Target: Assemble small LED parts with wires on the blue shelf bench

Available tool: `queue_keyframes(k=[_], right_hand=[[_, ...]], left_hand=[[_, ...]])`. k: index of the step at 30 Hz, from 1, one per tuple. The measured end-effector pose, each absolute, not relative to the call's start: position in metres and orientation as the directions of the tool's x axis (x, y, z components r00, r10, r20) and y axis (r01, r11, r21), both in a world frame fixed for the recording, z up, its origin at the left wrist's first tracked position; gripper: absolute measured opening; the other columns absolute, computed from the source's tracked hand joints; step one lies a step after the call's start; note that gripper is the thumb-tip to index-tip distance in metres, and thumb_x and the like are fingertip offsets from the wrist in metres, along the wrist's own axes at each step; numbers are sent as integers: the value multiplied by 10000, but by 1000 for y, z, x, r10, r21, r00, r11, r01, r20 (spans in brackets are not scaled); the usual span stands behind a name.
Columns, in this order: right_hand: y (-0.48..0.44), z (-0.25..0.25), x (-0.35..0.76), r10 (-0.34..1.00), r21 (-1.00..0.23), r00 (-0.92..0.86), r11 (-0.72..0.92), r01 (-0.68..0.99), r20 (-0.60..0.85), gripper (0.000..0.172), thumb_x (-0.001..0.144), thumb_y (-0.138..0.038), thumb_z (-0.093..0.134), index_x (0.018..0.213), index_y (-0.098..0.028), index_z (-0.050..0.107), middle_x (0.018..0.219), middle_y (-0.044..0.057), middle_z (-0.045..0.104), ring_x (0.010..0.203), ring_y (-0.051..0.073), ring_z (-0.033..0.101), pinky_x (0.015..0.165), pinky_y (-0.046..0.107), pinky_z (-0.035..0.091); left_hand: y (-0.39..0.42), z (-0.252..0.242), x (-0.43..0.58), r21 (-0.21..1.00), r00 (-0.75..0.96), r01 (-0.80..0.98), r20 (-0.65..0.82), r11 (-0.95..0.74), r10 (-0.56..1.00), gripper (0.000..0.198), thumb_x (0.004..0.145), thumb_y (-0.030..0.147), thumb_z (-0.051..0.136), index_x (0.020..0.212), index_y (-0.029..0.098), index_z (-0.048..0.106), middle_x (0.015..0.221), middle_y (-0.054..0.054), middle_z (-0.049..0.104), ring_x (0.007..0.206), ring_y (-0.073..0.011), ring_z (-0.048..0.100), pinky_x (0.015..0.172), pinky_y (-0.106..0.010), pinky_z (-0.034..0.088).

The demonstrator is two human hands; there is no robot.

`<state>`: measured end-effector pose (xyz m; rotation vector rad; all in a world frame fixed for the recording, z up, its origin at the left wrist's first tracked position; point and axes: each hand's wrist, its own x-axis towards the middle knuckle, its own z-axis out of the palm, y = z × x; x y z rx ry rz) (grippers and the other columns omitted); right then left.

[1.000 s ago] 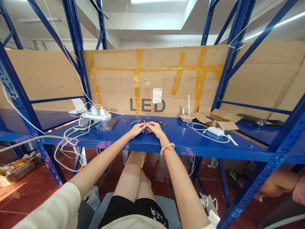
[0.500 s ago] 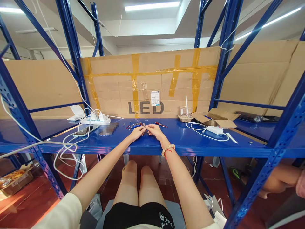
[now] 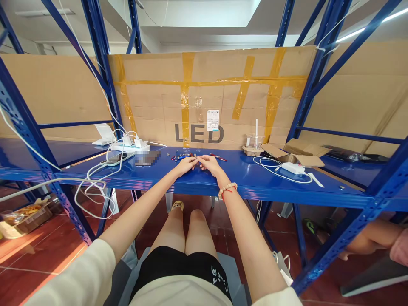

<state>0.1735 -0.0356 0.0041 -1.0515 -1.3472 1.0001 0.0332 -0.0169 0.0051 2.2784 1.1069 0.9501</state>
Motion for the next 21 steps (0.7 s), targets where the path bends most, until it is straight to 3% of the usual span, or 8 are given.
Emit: queue_keyframes(k=[6,13,21], right_hand=[[-36,4,174,971,-968,-1,238,82,238,99,755,-201,612,807,-122,643,519,-18,540,450,47,480,406,131,412],[-32,1,175,968,-966,-12,252,65,252,83,748,-191,619,798,-129,641,620,-1,587,473,42,490,414,133,420],[-34,3,172,975,-974,22,221,55,222,57,759,-163,607,792,-127,636,592,-5,576,457,44,488,399,135,411]], left_hand=[[-15,4,33,623,449,499,409,-603,794,276,802,302,368,623,162,526,535,14,511,584,-120,492,650,-244,378],[-16,5,33,650,455,480,389,-589,801,269,810,303,369,642,158,522,518,25,491,569,-111,485,632,-236,364],[-17,4,34,642,444,494,394,-586,805,279,808,290,384,607,150,517,525,22,490,574,-102,471,628,-227,358]])
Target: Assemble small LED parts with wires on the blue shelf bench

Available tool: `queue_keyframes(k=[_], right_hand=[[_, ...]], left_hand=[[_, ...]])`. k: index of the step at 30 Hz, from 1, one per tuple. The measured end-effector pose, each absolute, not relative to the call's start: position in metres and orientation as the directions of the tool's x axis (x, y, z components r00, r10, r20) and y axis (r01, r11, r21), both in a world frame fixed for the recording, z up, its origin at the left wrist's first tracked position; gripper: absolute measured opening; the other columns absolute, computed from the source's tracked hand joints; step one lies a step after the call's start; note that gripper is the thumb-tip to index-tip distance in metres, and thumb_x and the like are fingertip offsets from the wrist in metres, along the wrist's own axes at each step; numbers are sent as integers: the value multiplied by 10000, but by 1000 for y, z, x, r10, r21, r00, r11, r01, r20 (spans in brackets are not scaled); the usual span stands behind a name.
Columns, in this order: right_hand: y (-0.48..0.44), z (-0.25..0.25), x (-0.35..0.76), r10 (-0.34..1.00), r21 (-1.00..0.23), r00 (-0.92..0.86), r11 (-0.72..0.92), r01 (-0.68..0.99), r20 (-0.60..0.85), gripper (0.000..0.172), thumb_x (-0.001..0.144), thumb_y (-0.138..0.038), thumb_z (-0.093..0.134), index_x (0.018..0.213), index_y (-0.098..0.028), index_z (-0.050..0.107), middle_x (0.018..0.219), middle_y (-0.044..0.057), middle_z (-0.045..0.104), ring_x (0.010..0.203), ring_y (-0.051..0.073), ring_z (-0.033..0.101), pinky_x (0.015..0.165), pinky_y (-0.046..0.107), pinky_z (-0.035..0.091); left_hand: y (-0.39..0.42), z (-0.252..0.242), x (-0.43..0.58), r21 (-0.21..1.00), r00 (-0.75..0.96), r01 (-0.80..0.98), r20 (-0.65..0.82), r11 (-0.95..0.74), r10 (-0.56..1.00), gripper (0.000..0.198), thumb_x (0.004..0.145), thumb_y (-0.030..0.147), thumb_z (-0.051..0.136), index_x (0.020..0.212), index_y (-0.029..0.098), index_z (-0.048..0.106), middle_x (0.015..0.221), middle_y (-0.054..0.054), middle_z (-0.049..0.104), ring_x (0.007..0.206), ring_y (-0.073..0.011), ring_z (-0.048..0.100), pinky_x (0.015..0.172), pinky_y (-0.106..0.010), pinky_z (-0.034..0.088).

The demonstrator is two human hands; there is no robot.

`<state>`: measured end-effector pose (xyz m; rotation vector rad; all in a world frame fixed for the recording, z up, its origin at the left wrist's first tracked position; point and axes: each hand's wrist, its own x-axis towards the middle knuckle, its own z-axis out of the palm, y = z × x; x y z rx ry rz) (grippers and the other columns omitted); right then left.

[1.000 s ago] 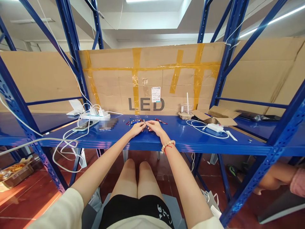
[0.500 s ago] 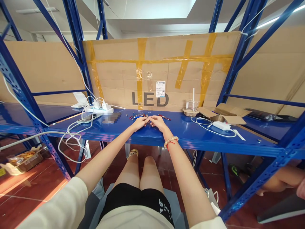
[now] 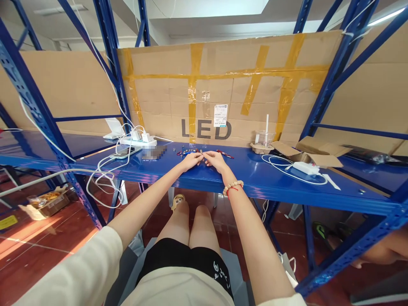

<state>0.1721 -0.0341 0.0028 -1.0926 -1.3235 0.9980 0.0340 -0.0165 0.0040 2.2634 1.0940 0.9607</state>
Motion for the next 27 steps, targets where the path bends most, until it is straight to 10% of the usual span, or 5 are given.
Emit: queue_keyframes(k=[27], right_hand=[[-32,-1,175,964,-960,-18,265,88,265,150,697,-253,677,750,-133,605,575,-24,548,475,41,484,413,133,409]], left_hand=[[-11,0,35,624,434,539,370,-566,821,287,811,317,393,728,150,611,554,15,545,609,-112,501,650,-230,380]])
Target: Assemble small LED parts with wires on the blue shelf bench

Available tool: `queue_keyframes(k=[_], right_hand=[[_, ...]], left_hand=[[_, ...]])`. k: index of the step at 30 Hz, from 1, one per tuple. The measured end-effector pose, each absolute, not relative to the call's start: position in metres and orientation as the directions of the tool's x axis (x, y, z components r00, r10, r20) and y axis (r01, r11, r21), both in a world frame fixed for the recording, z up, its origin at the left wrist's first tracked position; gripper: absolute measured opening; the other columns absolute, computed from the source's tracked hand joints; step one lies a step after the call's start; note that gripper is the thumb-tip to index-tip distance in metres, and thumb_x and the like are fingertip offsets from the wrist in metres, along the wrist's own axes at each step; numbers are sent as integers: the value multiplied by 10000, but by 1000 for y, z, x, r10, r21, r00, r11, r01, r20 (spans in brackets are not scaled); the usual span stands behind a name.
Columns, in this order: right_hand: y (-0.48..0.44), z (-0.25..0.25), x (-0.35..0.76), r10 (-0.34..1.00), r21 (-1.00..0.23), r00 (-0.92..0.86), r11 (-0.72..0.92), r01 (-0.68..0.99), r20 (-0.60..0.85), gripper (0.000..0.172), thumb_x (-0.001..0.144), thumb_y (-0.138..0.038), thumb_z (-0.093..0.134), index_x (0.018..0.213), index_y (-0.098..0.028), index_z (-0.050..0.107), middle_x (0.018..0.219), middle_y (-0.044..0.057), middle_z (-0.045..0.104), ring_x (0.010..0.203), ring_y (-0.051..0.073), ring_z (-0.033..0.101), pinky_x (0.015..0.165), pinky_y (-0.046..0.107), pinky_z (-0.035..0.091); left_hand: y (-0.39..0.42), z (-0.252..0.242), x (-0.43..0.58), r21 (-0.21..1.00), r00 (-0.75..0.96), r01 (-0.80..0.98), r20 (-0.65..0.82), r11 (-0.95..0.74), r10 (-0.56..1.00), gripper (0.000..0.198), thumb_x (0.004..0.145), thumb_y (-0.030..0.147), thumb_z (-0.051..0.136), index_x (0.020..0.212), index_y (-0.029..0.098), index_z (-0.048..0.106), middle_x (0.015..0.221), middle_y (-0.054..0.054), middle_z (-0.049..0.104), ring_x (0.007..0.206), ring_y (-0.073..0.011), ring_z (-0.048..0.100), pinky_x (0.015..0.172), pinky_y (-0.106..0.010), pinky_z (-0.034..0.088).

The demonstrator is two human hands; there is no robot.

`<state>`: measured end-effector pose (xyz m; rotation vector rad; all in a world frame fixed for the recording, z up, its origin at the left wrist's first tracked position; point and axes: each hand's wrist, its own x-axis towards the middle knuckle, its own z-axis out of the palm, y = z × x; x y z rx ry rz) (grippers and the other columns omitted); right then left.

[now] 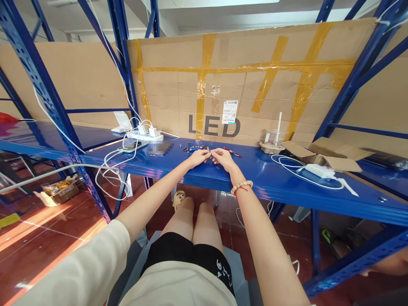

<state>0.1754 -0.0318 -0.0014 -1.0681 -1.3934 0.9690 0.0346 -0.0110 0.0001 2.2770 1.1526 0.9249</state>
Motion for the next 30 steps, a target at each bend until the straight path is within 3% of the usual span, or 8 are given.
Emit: queue_keyframes(k=[10,19,30], right_hand=[[-31,0,175,970,-967,-21,242,78,241,110,737,-180,627,842,-155,645,682,6,600,513,46,484,434,140,421],[-29,-1,178,969,-968,-46,247,51,245,211,723,-178,624,929,-190,663,817,24,638,527,39,479,432,129,418],[-36,3,175,969,-968,-34,245,56,243,210,701,-181,636,908,-169,670,736,11,623,523,39,471,448,138,408]], left_hand=[[-16,4,34,668,414,503,371,-548,831,287,818,323,386,721,152,595,524,19,524,596,-112,497,657,-229,378],[-17,3,33,717,400,426,398,-552,826,284,825,321,357,692,155,545,516,21,503,589,-108,493,655,-228,380],[-16,3,32,701,416,443,391,-559,821,260,819,309,359,679,159,519,518,23,501,580,-113,493,646,-235,372]])
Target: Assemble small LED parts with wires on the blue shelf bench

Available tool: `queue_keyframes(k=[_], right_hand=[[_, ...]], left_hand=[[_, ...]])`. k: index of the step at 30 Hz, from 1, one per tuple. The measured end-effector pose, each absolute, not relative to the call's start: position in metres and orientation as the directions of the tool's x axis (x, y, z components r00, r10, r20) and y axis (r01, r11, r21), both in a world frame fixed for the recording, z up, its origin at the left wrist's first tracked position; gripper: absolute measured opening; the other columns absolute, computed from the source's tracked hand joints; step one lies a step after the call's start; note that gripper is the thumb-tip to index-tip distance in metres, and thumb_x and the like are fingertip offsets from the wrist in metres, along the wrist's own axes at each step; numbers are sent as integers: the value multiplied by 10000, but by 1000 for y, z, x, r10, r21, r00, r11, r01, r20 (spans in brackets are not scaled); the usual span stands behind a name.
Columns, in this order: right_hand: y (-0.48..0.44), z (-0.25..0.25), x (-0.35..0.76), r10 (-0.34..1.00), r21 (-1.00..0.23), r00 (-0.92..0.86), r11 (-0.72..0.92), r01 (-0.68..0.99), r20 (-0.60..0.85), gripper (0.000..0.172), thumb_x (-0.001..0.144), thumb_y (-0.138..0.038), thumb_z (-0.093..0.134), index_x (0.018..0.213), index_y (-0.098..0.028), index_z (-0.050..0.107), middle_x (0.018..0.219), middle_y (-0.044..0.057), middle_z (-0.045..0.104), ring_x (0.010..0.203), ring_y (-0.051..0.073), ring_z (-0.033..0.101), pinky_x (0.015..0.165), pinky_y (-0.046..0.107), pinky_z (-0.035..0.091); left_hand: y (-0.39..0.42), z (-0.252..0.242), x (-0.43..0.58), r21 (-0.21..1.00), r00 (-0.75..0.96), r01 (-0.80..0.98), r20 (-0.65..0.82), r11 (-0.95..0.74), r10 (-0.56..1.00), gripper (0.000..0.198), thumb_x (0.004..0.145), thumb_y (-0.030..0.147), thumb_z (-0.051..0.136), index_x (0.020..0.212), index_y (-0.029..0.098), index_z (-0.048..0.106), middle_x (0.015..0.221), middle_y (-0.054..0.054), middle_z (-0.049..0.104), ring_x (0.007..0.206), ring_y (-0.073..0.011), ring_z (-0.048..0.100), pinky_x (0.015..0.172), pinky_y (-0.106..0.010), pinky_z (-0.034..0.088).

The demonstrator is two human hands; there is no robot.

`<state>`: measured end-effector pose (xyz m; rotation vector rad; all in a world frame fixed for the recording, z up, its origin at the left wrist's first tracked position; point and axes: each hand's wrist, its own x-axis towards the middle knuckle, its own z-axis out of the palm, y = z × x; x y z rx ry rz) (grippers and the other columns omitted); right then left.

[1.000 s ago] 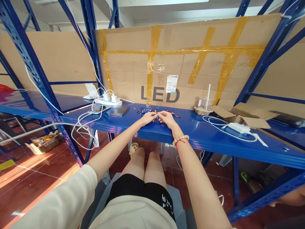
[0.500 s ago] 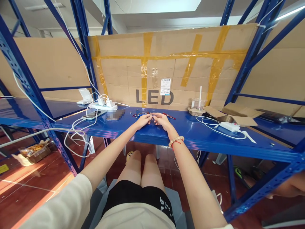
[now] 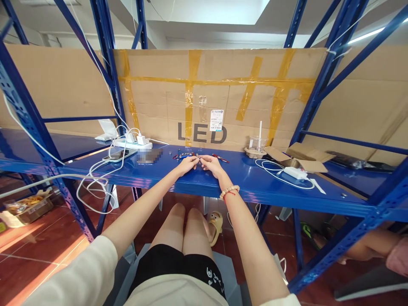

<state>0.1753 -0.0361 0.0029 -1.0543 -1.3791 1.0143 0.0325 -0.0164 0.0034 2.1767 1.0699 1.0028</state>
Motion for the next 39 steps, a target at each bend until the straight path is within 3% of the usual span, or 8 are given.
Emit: queue_keyframes(k=[31,39], right_hand=[[-33,3,177,967,-966,-67,251,66,247,223,726,-166,608,939,-180,675,662,4,599,513,41,467,426,118,402],[-30,0,179,960,-961,-77,273,33,270,206,721,-166,616,916,-191,678,780,15,621,533,38,476,431,125,410]], left_hand=[[-17,5,32,718,421,426,382,-551,823,268,811,334,373,691,160,539,505,29,493,568,-110,488,643,-229,369],[-19,6,34,770,407,387,350,-507,844,234,841,259,336,706,156,496,529,32,484,592,-99,467,659,-220,354]])
